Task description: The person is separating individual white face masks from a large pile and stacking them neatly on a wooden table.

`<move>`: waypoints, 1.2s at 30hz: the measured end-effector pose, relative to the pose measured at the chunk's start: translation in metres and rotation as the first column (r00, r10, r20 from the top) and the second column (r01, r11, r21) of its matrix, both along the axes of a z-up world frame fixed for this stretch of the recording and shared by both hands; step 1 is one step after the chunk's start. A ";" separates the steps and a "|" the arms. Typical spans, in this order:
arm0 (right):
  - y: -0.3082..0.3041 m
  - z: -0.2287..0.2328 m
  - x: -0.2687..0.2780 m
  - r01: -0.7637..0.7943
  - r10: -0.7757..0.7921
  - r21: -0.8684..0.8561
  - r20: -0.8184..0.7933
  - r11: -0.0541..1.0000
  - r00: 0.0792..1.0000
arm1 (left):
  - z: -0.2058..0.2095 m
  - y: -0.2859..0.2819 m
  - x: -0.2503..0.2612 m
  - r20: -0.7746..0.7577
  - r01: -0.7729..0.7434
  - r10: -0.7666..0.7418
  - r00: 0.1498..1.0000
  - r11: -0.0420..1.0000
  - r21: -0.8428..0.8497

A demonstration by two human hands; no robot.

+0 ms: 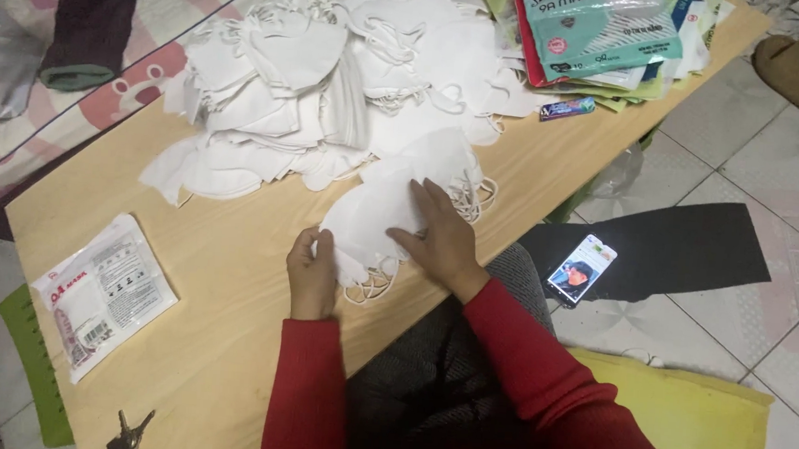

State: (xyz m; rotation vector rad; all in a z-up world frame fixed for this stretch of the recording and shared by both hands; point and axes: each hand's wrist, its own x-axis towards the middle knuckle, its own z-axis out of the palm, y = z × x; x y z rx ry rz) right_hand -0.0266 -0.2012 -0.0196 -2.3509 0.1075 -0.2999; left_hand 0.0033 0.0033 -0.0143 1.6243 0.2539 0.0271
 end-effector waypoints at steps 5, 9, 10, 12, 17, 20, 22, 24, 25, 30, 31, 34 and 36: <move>0.002 0.018 -0.002 -0.061 0.049 -0.058 -0.197 0.996 0.979 | -0.013 0.008 0.008 0.004 -0.121 0.122 0.993 0.992 -0.037; 0.003 0.006 -0.004 -0.035 0.024 -0.081 -0.137 0.996 0.990 | -0.017 0.018 0.017 0.080 -0.357 0.364 0.928 0.930 -0.092; 0.002 0.003 -0.004 -0.040 0.030 -0.089 -0.110 0.995 0.993 | -0.009 0.018 0.016 0.109 -0.425 0.436 0.893 0.898 -0.114; 0.002 0.004 -0.006 -0.015 0.011 -0.036 -0.110 0.999 0.994 | -0.001 0.025 0.018 0.086 -0.411 0.437 0.895 0.884 -0.222; 0.000 0.000 -0.008 0.078 -0.071 0.209 -0.042 0.975 0.997 | 0.011 0.030 0.012 -0.027 -0.319 0.364 0.931 0.776 -0.544; -0.005 -0.037 0.006 0.180 -0.282 0.364 0.251 0.914 0.926 | -0.001 0.028 0.014 -0.005 -0.268 0.281 0.960 0.907 -0.324; -0.006 -0.035 0.005 0.111 -0.359 0.488 0.451 0.866 0.817 | -0.034 0.034 0.028 0.012 -0.222 0.228 0.974 0.956 -0.190; -0.003 -0.031 -0.002 0.078 -0.383 0.588 0.414 0.805 0.826 | -0.014 0.021 0.013 0.068 -0.201 0.207 0.976 0.975 -0.091; -0.002 -0.029 -0.003 0.047 -0.400 0.678 0.375 0.734 0.836 | -0.004 0.015 0.007 0.120 -0.182 0.180 0.976 0.983 0.007; 0.020 -0.009 -0.008 -0.058 -0.239 0.897 0.179 0.439 0.954 | 0.029 0.004 -0.006 0.131 -0.099 0.103 0.986 0.994 -0.040; 0.025 -0.011 -0.008 -0.060 -0.139 0.930 0.117 0.364 0.983 | 0.028 0.004 -0.006 0.041 -0.091 0.096 0.995 0.990 -0.103; 0.048 -0.015 -0.005 -0.035 -0.047 0.926 0.056 0.377 0.997 | 0.019 0.007 0.003 -0.044 -0.102 0.092 0.995 0.939 -0.328; 0.055 -0.024 -0.001 -0.009 -0.035 0.908 0.026 0.420 0.999 | 0.003 0.009 0.008 0.001 -0.077 0.081 0.997 0.946 -0.314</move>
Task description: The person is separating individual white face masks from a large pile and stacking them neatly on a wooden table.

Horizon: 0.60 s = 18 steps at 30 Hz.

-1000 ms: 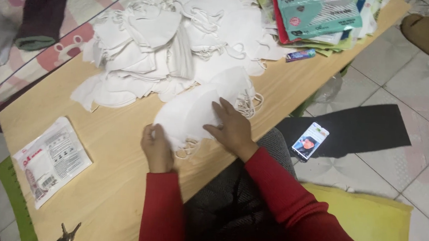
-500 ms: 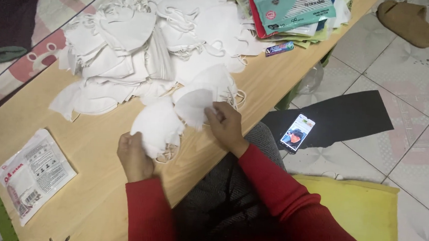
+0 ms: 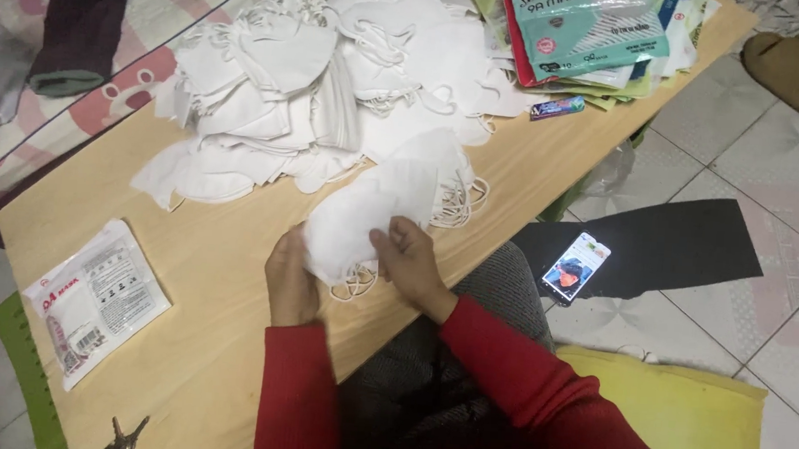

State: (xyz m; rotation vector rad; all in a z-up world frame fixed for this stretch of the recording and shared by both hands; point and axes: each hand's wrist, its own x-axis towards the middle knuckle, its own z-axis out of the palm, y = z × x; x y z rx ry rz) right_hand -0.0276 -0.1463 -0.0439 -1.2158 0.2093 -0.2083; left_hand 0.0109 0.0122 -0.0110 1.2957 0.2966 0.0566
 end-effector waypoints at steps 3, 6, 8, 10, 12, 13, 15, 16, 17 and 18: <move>0.002 -0.006 0.002 -0.005 -0.001 -0.099 -0.056 0.995 0.998 | -0.006 0.003 0.000 0.052 0.031 -0.030 0.998 0.999 -0.008; -0.007 -0.006 0.005 -0.028 0.010 -0.188 -0.094 0.982 0.995 | -0.006 0.004 0.000 0.058 0.041 -0.040 0.998 0.999 -0.008; -0.016 -0.011 0.007 -0.058 0.033 -0.224 -0.113 0.973 0.993 | -0.012 0.008 0.002 0.050 0.030 -0.031 0.998 0.999 0.022; -0.028 -0.018 0.012 -0.147 0.096 -0.411 -0.142 0.900 0.985 | -0.022 0.012 0.005 0.023 0.093 -0.096 0.995 0.990 0.107; -0.036 -0.007 0.008 -0.193 0.121 -0.486 -0.177 0.852 0.977 | -0.005 0.005 -0.001 0.011 0.076 -0.078 0.997 0.989 0.128; -0.040 -0.002 0.005 -0.236 0.136 -0.553 -0.216 0.799 0.967 | 0.004 0.001 -0.005 -0.005 0.066 -0.066 0.998 0.986 0.151; -0.050 0.030 0.000 -0.086 0.033 -0.669 -0.092 0.738 0.995 | -0.006 0.006 0.001 -0.017 0.028 -0.025 1.000 0.984 0.175; -0.056 0.046 -0.002 0.072 -0.060 -0.754 0.043 0.653 0.997 | -0.010 0.008 0.004 -0.030 -0.007 0.013 0.999 0.980 0.201; -0.062 0.052 0.000 0.071 -0.058 -0.755 0.043 0.652 0.997 | -0.014 0.009 0.005 -0.030 -0.008 0.014 0.999 0.980 0.200; -0.068 0.059 0.003 0.153 -0.155 -0.800 0.076 0.580 0.985 | -0.017 0.011 0.005 -0.013 -0.052 0.056 0.998 0.975 0.217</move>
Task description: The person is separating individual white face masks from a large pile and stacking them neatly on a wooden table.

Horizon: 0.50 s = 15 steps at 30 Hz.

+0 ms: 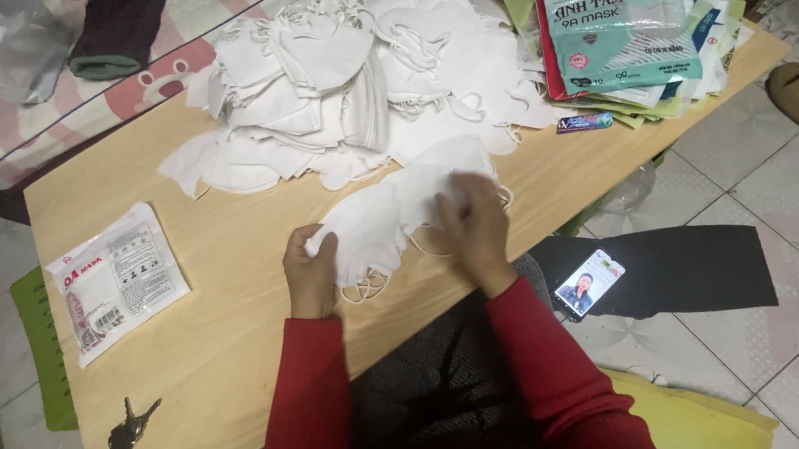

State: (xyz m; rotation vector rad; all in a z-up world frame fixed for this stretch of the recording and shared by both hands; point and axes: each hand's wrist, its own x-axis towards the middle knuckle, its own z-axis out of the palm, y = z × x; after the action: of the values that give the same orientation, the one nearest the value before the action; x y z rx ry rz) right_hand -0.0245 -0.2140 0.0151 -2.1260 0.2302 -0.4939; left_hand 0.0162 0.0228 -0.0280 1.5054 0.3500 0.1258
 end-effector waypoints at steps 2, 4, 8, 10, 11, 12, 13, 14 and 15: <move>-0.007 0.010 0.004 0.102 -0.100 -0.078 0.029 0.992 0.995 | 0.003 -0.002 -0.002 0.016 -0.043 0.042 0.999 0.999 0.016; -0.011 0.016 0.009 0.076 -0.071 0.018 -0.191 0.997 0.979 | 0.017 -0.007 -0.003 0.064 -0.086 0.079 0.995 0.990 0.110; -0.021 -0.020 0.020 0.088 -0.085 0.013 -0.146 0.996 0.986 | 0.042 -0.014 -0.018 0.080 -0.053 0.043 0.996 0.989 0.141; -0.023 -0.021 0.016 0.075 -0.067 -0.080 0.106 0.994 0.992 | 0.027 -0.010 -0.015 0.022 -0.026 0.024 0.999 0.994 0.103; -0.018 -0.014 0.011 0.073 -0.065 -0.080 0.105 0.994 0.992 | 0.024 -0.009 -0.014 0.021 -0.028 0.026 0.999 0.994 0.103; -0.013 -0.008 0.007 0.074 -0.086 0.075 0.162 0.994 0.983 | 0.021 -0.008 -0.013 0.030 -0.026 0.024 0.999 0.995 0.098; -0.008 -0.001 0.003 0.063 -0.113 0.227 0.214 0.972 0.970 | 0.018 -0.007 -0.012 0.040 -0.027 0.024 0.999 0.995 0.093; -0.003 0.001 0.002 0.058 -0.108 0.226 0.213 0.972 0.971 | 0.021 -0.006 -0.010 0.039 -0.032 0.028 0.999 0.995 0.092; 0.001 0.003 0.000 -0.010 -0.070 0.405 0.181 0.914 0.981 | 0.024 -0.006 -0.009 0.032 -0.016 0.016 0.999 1.000 0.007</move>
State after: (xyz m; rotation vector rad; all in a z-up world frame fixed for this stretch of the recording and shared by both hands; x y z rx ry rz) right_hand -0.0243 -0.2126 0.0181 -1.6602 0.2327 -0.6090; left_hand 0.0071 0.0172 -0.0038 1.5067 0.3364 0.1640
